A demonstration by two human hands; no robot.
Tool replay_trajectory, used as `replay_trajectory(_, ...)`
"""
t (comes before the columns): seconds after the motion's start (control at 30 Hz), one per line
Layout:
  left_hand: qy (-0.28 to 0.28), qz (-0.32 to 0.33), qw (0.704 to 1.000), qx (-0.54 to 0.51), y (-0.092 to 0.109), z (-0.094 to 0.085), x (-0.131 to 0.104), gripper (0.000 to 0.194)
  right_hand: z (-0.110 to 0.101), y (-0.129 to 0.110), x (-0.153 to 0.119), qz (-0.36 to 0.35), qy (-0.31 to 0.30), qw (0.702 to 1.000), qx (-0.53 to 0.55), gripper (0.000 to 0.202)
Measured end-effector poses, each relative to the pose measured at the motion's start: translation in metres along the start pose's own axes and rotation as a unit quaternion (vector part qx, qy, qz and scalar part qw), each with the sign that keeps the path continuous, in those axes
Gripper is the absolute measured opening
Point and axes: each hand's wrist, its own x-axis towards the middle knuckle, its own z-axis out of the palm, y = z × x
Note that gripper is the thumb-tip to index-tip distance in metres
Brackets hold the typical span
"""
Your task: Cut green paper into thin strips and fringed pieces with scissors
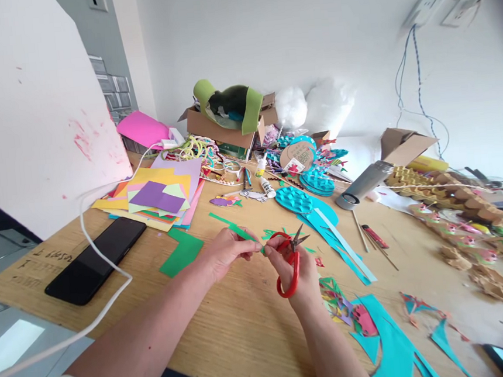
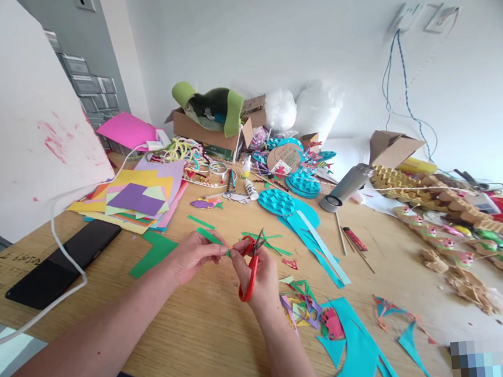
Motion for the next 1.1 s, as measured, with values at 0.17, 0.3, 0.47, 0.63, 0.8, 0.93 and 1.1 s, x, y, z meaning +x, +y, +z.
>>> replay_trajectory(0.17,0.010,-0.016,0.999,-0.042,0.002,-0.001,0.000,0.018,-0.003,-0.006,0.000,-0.015,0.043,0.999,-0.012,0.027)
replay_trajectory(0.3,0.055,-0.005,0.995,-0.082,0.007,0.000,0.000,0.021,-0.007,-0.016,-0.002,0.013,0.011,1.000,-0.024,0.040)
replay_trajectory(0.47,0.107,0.035,0.987,-0.115,0.012,0.000,0.001,0.019,-0.006,-0.011,-0.006,0.116,-0.182,0.976,-0.030,0.053)
replay_trajectory(0.63,0.107,0.051,0.987,-0.111,0.010,0.000,0.001,0.019,-0.002,-0.004,-0.006,0.151,-0.236,0.957,-0.075,0.054)
replay_trajectory(0.8,0.083,0.056,0.991,-0.088,0.007,0.002,-0.001,0.019,-0.002,-0.005,-0.005,0.152,-0.235,0.957,-0.080,0.055)
replay_trajectory(0.93,0.065,0.058,0.993,-0.082,0.004,0.002,0.000,0.018,-0.002,-0.007,-0.005,0.156,-0.224,0.959,-0.070,0.054)
replay_trajectory(1.1,0.047,0.058,0.994,-0.074,0.000,0.001,0.001,0.016,-0.001,-0.006,-0.005,0.156,-0.219,0.962,-0.043,0.055)
